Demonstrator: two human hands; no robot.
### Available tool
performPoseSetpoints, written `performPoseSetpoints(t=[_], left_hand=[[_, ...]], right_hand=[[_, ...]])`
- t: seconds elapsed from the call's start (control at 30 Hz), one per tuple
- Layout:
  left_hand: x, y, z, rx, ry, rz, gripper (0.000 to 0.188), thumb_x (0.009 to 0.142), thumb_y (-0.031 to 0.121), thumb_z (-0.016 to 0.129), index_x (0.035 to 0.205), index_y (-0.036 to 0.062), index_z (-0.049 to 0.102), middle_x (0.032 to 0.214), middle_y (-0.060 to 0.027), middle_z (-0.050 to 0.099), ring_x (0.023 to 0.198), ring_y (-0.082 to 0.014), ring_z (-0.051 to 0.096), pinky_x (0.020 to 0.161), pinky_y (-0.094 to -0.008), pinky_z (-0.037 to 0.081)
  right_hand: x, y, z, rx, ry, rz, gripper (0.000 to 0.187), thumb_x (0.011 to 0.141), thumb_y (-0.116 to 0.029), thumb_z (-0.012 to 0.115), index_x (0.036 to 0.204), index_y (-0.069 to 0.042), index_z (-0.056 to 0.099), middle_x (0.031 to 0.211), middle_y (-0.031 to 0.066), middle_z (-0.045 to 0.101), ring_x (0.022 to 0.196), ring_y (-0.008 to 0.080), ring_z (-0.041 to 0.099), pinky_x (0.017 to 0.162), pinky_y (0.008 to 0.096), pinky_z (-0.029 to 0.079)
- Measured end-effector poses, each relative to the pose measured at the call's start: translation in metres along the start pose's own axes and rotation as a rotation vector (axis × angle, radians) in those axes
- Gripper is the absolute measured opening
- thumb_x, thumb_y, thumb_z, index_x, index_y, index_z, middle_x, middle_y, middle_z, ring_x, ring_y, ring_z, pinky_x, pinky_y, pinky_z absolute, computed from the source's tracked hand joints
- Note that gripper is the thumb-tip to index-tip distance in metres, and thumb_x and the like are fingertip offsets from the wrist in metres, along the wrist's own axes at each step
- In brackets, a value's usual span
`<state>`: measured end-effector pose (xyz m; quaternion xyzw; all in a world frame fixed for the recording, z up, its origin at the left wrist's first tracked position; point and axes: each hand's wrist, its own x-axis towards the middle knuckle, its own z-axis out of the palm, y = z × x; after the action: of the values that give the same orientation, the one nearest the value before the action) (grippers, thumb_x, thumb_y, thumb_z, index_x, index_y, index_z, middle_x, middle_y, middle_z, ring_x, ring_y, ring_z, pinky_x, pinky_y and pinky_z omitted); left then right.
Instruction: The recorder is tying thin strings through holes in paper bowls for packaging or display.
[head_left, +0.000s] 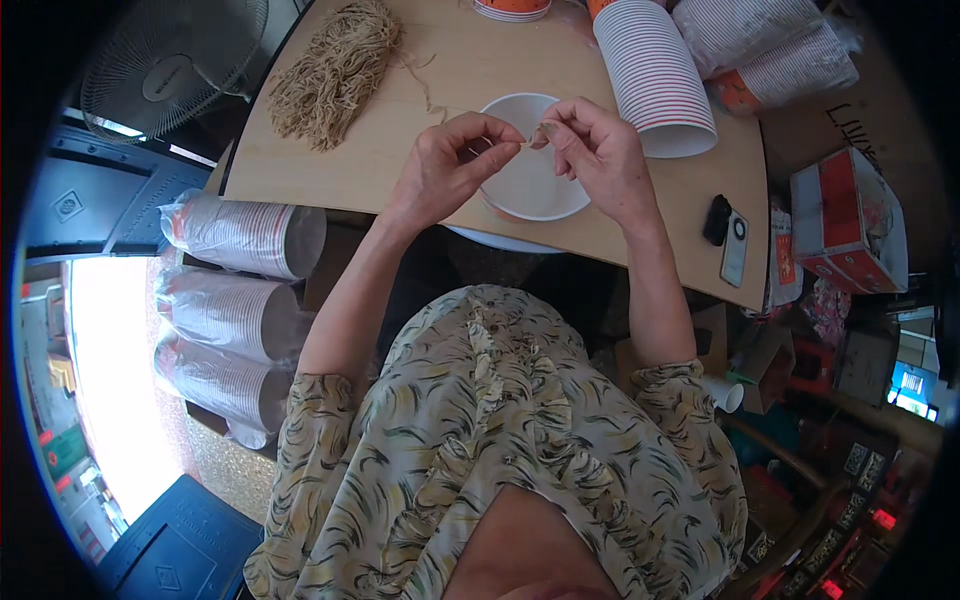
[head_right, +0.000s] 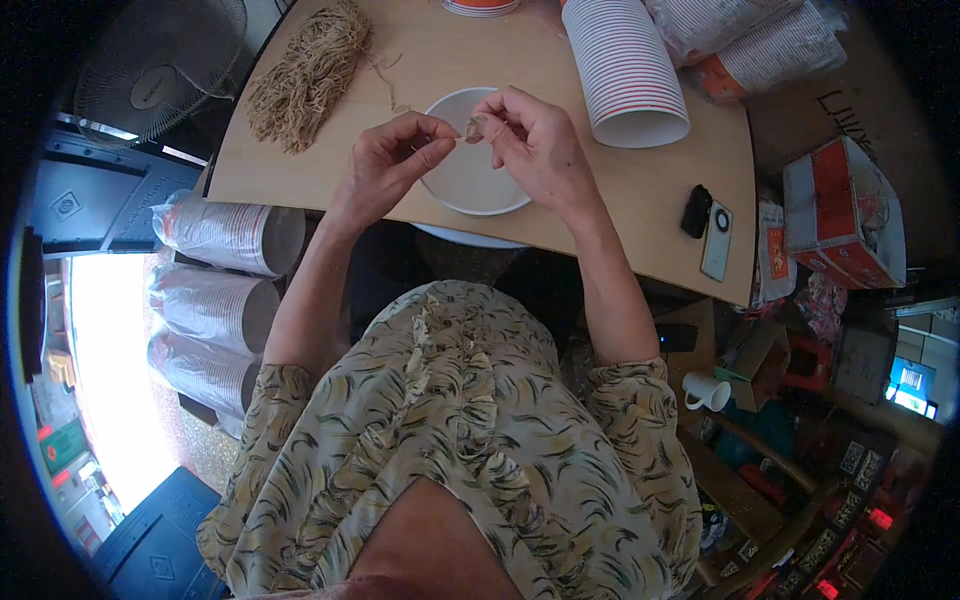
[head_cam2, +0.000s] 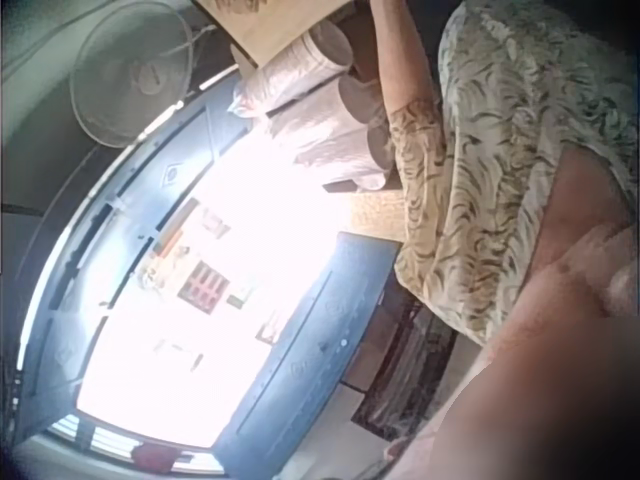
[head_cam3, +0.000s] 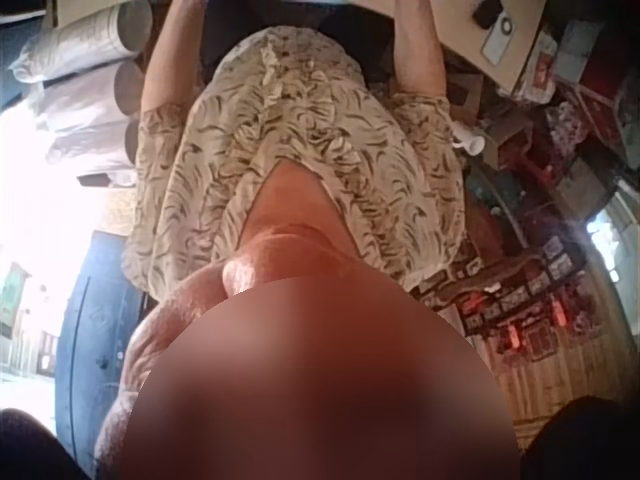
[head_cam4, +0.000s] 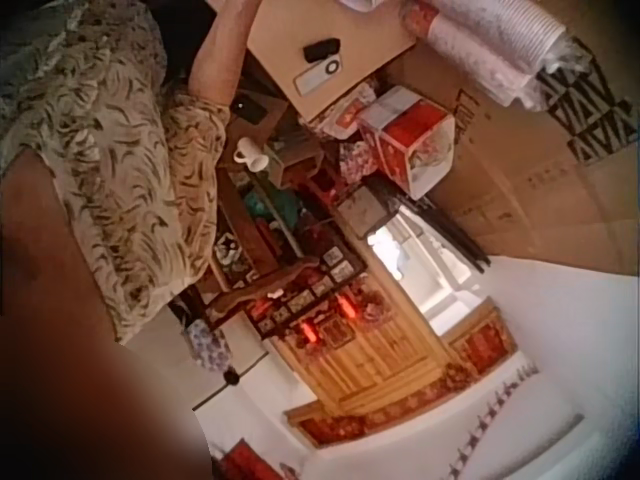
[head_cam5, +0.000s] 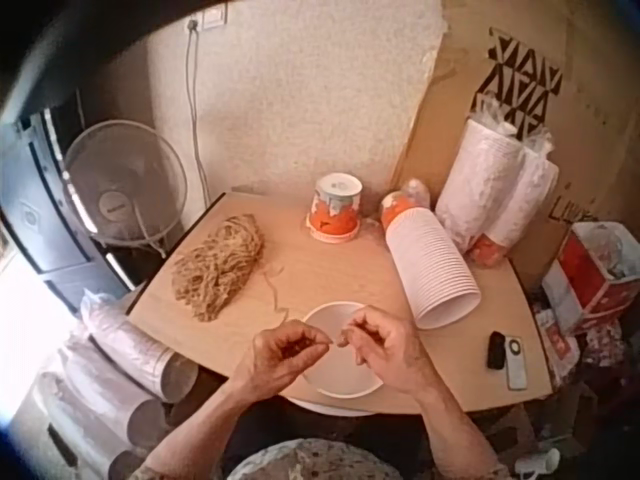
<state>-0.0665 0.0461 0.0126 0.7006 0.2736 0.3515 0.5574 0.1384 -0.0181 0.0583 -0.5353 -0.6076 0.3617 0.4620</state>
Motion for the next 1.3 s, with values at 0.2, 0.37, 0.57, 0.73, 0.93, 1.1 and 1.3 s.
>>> performPoseSetpoints(t=[0.2,0.37,0.57,0.73,0.93,1.1,1.3], left_hand=[[-0.002,0.002,0.008,0.137,0.065,0.126,0.012,0.095,0.008,0.07,0.105,0.0007,0.07,0.091,-0.0023,0.067,0.08,-0.0082,0.061,0.069,-0.0229,0.05],[-0.001,-0.001,0.014,0.239,0.15,0.329,0.012,0.091,0.001,0.072,0.103,0.0003,0.07,0.093,-0.0059,0.067,0.078,-0.0113,0.063,0.066,-0.0246,0.051],[-0.002,-0.006,0.022,0.229,0.263,0.427,0.014,0.088,-0.002,0.074,0.101,0.0006,0.071,0.093,-0.0073,0.069,0.076,-0.0121,0.064,0.066,-0.0252,0.052],[-0.005,-0.005,0.021,0.238,0.308,0.434,0.014,0.084,-0.004,0.075,0.097,0.0008,0.072,0.09,-0.006,0.07,0.076,-0.0128,0.066,0.065,-0.0251,0.054],[-0.006,-0.014,0.018,0.327,0.325,0.523,0.019,0.079,-0.003,0.075,0.096,0.0054,0.071,0.091,-0.0093,0.069,0.08,-0.0261,0.071,0.066,-0.0343,0.058],[-0.002,0.004,0.015,0.388,0.277,0.484,0.012,0.083,0.002,0.075,0.094,0.0034,0.069,0.094,-0.0081,0.07,0.081,-0.0238,0.07,0.067,-0.0329,0.057],[0.0,0.01,0.003,-0.094,0.08,-0.089,0.015,0.092,0.01,0.073,0.103,0.0005,0.069,0.09,-0.0045,0.073,0.085,-0.0107,0.069,0.073,-0.0255,0.055]], right_hand=[[0.003,0.003,0.006,0.037,0.042,0.061,0.013,0.102,-0.01,0.059,0.102,0.001,0.066,0.077,0.0019,0.068,0.058,0.0023,0.052,0.052,0.0176,0.042],[0.005,0.007,0.004,0.098,0.0,0.119,0.012,0.101,-0.009,0.06,0.099,0.002,0.066,0.075,0.0031,0.068,0.056,0.0038,0.053,0.051,0.0191,0.043],[0.005,0.007,0.007,0.084,-0.035,0.184,0.013,0.1,-0.007,0.06,0.096,0.003,0.067,0.073,0.0053,0.068,0.054,0.0051,0.054,0.049,0.0207,0.045],[0.005,0.005,0.011,0.061,-0.068,0.222,0.013,0.099,-0.006,0.06,0.097,0.004,0.067,0.073,0.0059,0.069,0.055,0.005,0.055,0.049,0.0209,0.045],[0.004,0.005,0.014,0.06,-0.067,0.255,0.013,0.1,-0.013,0.062,0.101,-0.001,0.068,0.072,-0.0007,0.064,0.055,0.0026,0.051,0.05,0.0182,0.04],[0.001,0.014,0.001,0.13,-0.005,0.203,0.016,0.101,-0.011,0.059,0.11,0.0,0.068,0.081,0.0016,0.065,0.063,0.0035,0.053,0.055,0.0183,0.042],[-0.01,0.012,0.011,-0.095,0.253,-0.057,0.027,0.093,-0.005,0.068,0.119,-0.002,0.066,0.101,0.0015,0.07,0.08,0.013,0.062,0.072,0.0266,0.052]])
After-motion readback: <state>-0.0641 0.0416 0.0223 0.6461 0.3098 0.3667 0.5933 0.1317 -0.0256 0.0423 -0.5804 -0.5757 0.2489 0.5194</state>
